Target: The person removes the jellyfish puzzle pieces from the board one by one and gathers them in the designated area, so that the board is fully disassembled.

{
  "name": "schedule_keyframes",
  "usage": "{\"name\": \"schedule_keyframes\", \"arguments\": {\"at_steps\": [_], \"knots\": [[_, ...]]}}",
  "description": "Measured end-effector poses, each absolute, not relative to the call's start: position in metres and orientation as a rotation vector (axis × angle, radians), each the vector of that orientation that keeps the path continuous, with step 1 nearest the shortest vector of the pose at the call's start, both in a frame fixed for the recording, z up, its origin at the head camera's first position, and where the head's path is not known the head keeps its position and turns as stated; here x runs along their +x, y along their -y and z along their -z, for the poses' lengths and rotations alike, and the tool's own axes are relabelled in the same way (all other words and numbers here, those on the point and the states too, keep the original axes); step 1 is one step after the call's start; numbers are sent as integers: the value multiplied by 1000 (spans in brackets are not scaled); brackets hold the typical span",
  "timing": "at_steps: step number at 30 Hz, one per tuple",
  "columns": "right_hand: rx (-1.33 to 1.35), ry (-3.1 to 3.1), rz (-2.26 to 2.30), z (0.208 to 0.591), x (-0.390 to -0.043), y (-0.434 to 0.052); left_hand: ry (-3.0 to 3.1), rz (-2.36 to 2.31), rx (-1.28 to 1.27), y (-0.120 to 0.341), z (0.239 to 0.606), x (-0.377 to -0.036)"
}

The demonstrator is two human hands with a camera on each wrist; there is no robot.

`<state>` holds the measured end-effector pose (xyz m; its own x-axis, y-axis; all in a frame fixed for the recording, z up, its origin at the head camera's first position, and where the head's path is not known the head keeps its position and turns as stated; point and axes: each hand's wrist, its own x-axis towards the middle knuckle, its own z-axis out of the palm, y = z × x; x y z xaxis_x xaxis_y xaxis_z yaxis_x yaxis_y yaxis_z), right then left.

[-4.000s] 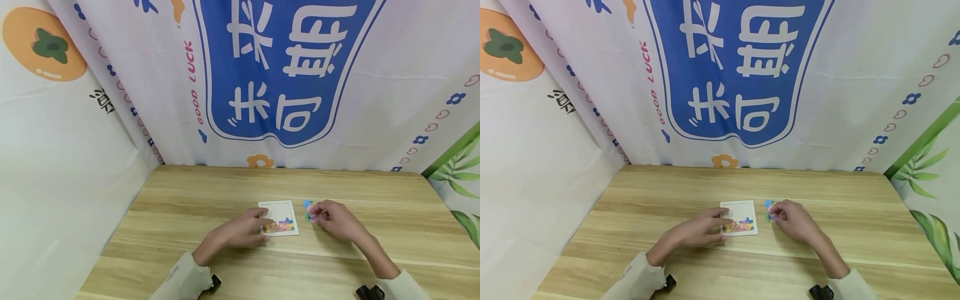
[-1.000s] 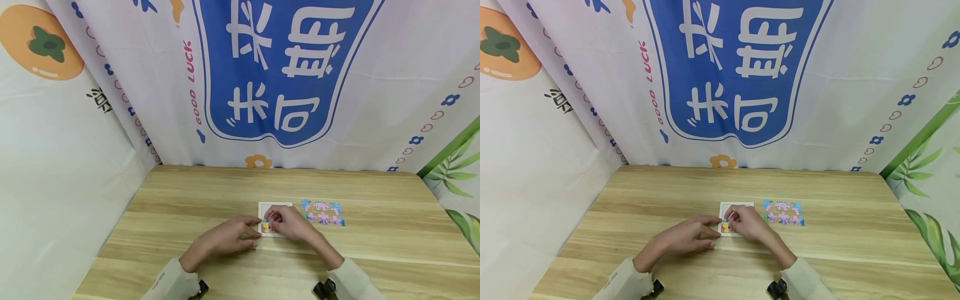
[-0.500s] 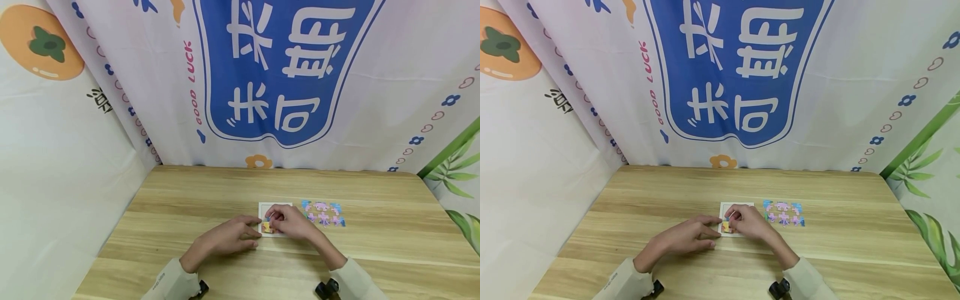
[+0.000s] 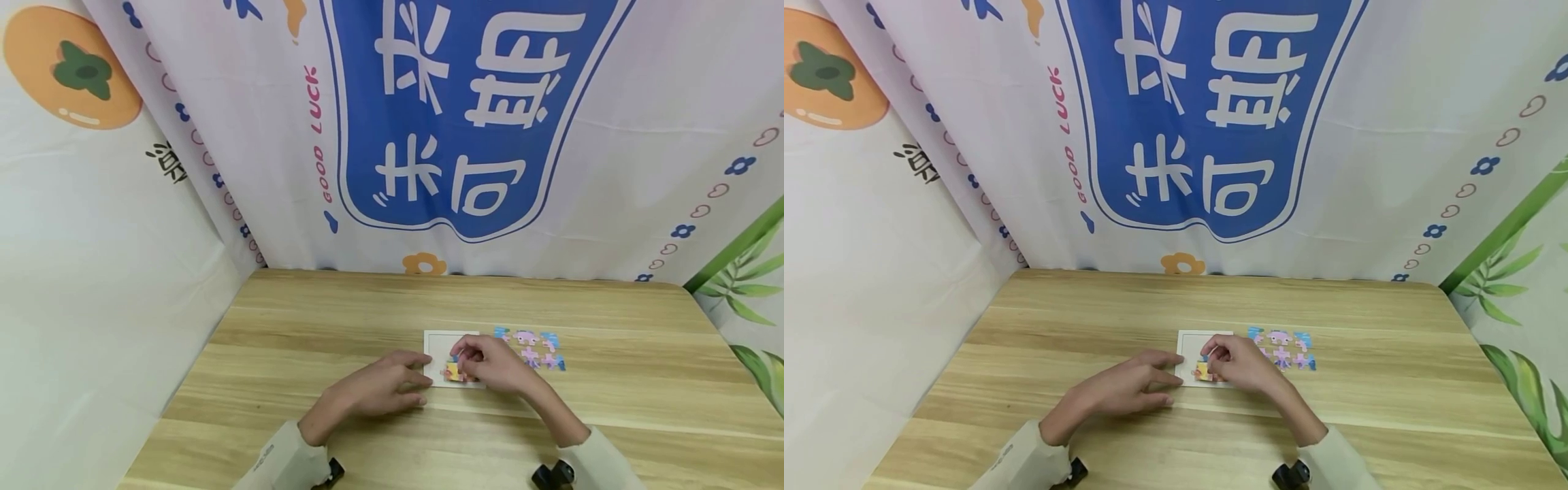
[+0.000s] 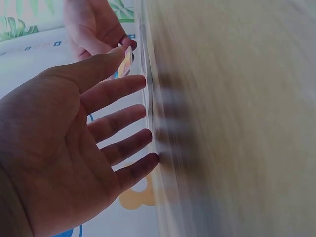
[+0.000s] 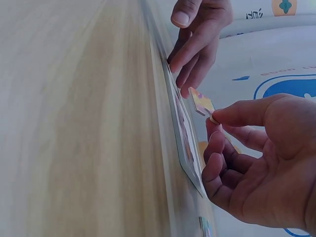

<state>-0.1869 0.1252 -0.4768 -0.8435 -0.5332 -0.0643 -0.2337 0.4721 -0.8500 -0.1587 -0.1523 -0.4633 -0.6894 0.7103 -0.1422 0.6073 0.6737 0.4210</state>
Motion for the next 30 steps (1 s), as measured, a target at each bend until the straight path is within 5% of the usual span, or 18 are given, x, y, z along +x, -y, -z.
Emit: {"name": "schedule_keyframes", "arguments": {"at_steps": [30], "knots": [[-645,-2493,1248,479,-170,-207,-2607,-438,986,142,461,-162]]}}
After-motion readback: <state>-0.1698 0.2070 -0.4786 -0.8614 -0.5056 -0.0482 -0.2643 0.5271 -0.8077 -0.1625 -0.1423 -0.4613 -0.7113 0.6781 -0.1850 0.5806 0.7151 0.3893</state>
